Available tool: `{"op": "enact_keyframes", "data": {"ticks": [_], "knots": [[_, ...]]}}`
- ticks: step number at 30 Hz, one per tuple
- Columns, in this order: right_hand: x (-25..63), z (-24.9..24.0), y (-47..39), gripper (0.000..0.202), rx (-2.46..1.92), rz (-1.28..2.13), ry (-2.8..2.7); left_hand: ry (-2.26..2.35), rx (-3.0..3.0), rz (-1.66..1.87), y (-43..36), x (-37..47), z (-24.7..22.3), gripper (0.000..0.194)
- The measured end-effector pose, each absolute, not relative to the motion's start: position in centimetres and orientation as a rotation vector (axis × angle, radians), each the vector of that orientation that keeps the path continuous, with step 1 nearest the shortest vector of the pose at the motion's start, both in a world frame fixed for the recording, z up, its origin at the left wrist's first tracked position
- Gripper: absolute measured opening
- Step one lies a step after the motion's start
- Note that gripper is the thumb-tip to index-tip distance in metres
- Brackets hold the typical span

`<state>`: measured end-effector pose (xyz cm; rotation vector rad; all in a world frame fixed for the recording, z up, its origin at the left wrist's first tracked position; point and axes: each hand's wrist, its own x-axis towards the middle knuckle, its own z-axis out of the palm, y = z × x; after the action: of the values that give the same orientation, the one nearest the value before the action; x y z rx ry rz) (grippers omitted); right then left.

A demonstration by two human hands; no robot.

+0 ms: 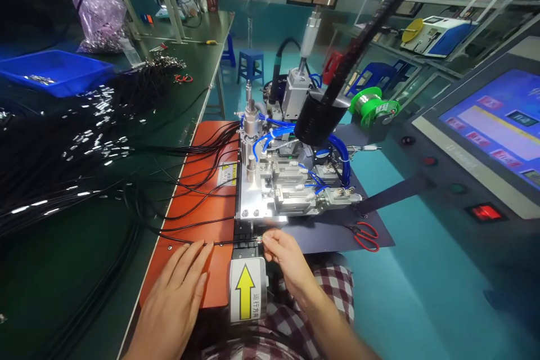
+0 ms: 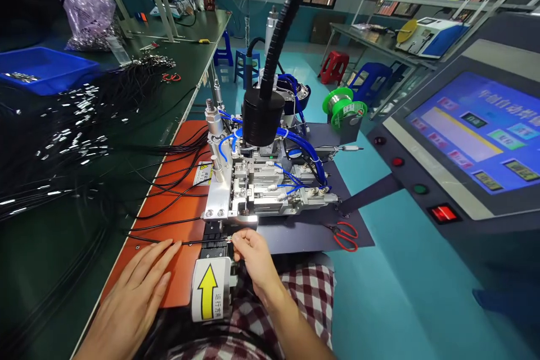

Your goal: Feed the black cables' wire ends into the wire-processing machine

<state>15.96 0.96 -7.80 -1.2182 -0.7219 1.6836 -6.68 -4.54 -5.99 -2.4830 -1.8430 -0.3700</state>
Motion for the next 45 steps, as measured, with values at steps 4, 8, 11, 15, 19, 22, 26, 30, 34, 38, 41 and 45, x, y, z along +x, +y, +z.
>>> {"op": "enact_keyframes", "data": {"ticks": [4,8,11,15,19,22,26,30,34,38,41,45], "knots": [[16.9,-8.4,0.4,0.038,-1.242,1.650,-0.681,-1.847,-2.505,-0.371,-4.7,-6.7,-6.0,0.052],[18.0,-9.2,-0.7,0.036,-1.302,1.616,-0.548,-1.846,-2.514,-0.360,-5.0,-6.8,-6.1,0.051],[18.4,-9.6,-1.4,0.036,-1.329,1.606,-0.498,-1.836,-2.501,-0.349,-4.8,-6.8,-6.1,0.050],[18.6,-9.9,-1.9,0.036,-1.338,1.620,-0.506,-1.815,-2.534,-0.283,-3.1,-6.0,-4.9,0.046],[19.0,-9.8,-2.4,0.033,-1.360,1.631,-0.596,-1.764,-2.630,-0.280,-1.6,-6.5,-2.8,0.038],[19.9,-9.3,-2.8,0.033,-1.376,1.648,-0.611,-1.726,-2.573,-0.317,-2.4,-9.0,-1.6,0.027],[21.0,-8.0,-3.3,0.033,-1.441,1.629,-0.554,-2.051,-2.159,-0.031,-4.0,-13.3,-0.8,0.019],[21.1,-7.0,-3.0,0.036,-1.456,1.625,-0.593,-2.172,-2.093,0.133,-3.8,-15.1,-0.6,0.024],[20.7,-6.6,-2.9,0.035,-1.433,1.654,-0.627,-2.183,-2.105,0.178,-3.2,-14.8,-0.3,0.018],[20.3,-6.0,-3.2,0.033,-1.430,1.665,-0.635,-2.236,-2.065,0.235,-2.5,-14.3,0.1,0.022],[20.1,-5.4,-3.4,0.033,-1.429,1.652,-0.649,-2.282,-2.051,0.249,-2.2,-14.3,0.9,0.023],[20.2,-4.9,-3.6,0.035,-1.421,1.622,-0.721,-2.405,-2.102,0.061,-2.0,-15.0,3.3,0.027]]}}
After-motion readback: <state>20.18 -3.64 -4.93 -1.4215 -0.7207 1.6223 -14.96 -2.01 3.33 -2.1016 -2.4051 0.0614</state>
